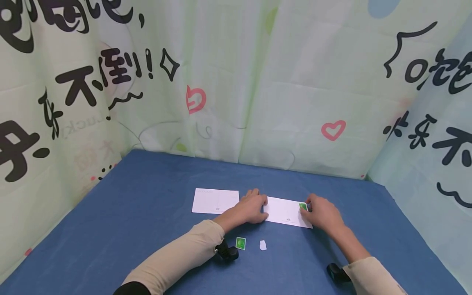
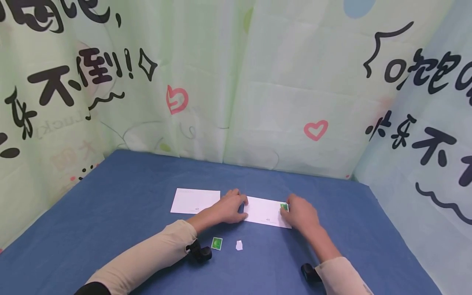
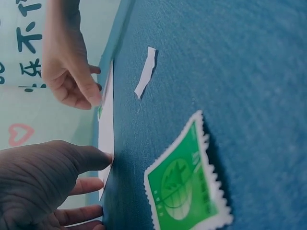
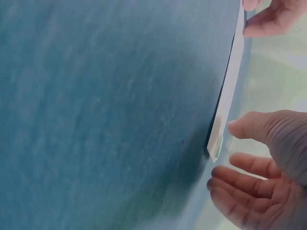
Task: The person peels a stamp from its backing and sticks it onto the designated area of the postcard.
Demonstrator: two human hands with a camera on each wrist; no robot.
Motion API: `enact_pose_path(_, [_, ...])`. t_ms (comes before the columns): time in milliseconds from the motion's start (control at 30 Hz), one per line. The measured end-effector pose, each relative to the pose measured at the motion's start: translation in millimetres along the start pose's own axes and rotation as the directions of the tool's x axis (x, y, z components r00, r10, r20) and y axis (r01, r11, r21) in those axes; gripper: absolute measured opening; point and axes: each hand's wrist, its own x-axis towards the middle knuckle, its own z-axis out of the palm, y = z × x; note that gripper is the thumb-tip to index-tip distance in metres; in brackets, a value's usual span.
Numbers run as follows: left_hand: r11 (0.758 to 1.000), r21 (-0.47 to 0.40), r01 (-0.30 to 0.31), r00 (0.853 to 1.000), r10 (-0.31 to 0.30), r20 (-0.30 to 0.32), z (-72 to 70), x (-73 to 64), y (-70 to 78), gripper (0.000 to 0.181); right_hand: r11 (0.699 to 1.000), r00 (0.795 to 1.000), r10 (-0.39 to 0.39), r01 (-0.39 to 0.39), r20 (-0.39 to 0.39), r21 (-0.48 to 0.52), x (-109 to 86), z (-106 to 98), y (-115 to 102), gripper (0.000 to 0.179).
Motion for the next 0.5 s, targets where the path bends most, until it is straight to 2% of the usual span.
enact_pose_path(133, [1.000, 0.003, 0.000, 1.000, 0.000, -0.005, 1.3, 0.2, -0.7, 0.032, 0.998, 0.999, -0.032, 0.032, -0.005, -0.046, -1.5, 3.7, -2.0, 0.039])
enact_pose_path(500, [1.000, -0.005, 0.011, 1.000, -0.011, 0.004, 1.9, -0.6, -0.5, 0.033, 0.991, 0.992, -0.126, 0.126, 0.014, -0.048, -3.8, 5.9, -6.1, 0.043])
